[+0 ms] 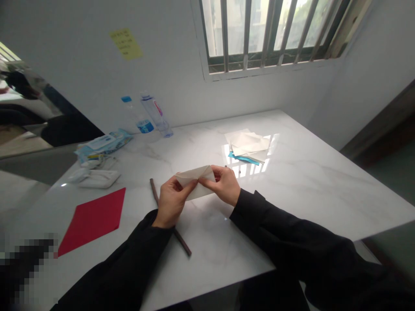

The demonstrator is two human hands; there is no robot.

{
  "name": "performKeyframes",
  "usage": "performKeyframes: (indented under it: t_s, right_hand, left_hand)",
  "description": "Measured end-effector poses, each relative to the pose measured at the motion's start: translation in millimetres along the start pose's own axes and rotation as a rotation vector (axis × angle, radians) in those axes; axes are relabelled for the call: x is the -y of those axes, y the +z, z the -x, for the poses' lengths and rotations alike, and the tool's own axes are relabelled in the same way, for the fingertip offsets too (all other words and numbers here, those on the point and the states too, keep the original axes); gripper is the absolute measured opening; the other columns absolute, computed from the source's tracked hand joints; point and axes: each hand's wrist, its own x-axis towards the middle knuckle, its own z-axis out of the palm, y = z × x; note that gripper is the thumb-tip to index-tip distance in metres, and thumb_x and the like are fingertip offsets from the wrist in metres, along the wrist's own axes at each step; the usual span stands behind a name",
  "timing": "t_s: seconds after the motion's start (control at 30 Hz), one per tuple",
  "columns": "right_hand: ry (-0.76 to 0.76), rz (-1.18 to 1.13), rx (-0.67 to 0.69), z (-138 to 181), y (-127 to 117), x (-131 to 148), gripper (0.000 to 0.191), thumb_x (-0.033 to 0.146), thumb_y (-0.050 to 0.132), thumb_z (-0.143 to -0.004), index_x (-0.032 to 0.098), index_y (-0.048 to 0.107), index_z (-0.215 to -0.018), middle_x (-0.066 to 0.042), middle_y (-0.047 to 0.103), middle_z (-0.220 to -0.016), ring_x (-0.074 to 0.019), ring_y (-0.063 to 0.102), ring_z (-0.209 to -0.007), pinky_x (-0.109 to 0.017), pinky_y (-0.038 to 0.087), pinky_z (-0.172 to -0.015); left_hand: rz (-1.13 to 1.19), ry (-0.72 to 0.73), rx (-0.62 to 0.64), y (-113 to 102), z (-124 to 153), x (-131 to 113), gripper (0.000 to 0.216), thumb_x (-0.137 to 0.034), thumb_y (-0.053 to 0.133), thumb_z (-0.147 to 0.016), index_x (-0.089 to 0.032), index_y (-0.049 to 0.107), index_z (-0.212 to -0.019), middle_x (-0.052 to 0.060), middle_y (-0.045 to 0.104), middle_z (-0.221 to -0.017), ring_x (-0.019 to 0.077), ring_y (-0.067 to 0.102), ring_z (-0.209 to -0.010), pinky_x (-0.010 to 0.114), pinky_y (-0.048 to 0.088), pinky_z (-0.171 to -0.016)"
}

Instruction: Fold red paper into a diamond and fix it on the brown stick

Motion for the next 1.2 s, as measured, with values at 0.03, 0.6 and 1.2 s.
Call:
performKeyframes:
  t_s: [0.03, 0.6, 1.2]
  right_hand:
    - [0.017, -0.015, 0.012, -0.5, -0.6, -0.3, 0.034, 0.043, 0.083, -0.079, 0.018, 0.079, -0.102, -0.005, 0.079, -0.093, -0.0219, 0.072, -0.083, -0.034, 0.058, -0.075]
    - [0.278, -0.202, 0.032, -6.8, -6.6, -8.3, 0.043, 0.047, 0.089, -0.072, 0.014, 0.081, -0.099, -0.010, 0.081, -0.100, -0.0222, 0.074, -0.087, -0.036, 0.057, -0.086]
    - [0.373, -0.270, 0.004, -7.9, -6.8, -9.8, 0.046, 0.049, 0.091, -0.070, 0.016, 0.078, -0.099, -0.008, 0.079, -0.095, -0.0199, 0.071, -0.080, -0.031, 0.056, -0.071]
  left_hand:
    - [0.019, -0.020, 0.003, -0.5, -0.3, 0.6, 0.039, -0.040, 0.091, -0.073, -0.014, 0.075, -0.099, 0.006, 0.077, -0.094, 0.0196, 0.069, -0.084, 0.029, 0.054, -0.078]
    - [0.129, -0.131, 0.125, -6.3, -3.2, 3.1, 0.058, -0.037, 0.091, -0.075, -0.012, 0.071, -0.123, 0.014, 0.078, -0.118, 0.0269, 0.074, -0.105, 0.039, 0.056, -0.098]
    - [0.108, -0.148, 0.009, -7.7, -6.8, -0.5, 0.053, -0.042, 0.086, -0.075, -0.020, 0.063, -0.117, 0.007, 0.073, -0.110, 0.0177, 0.070, -0.085, 0.027, 0.056, -0.072]
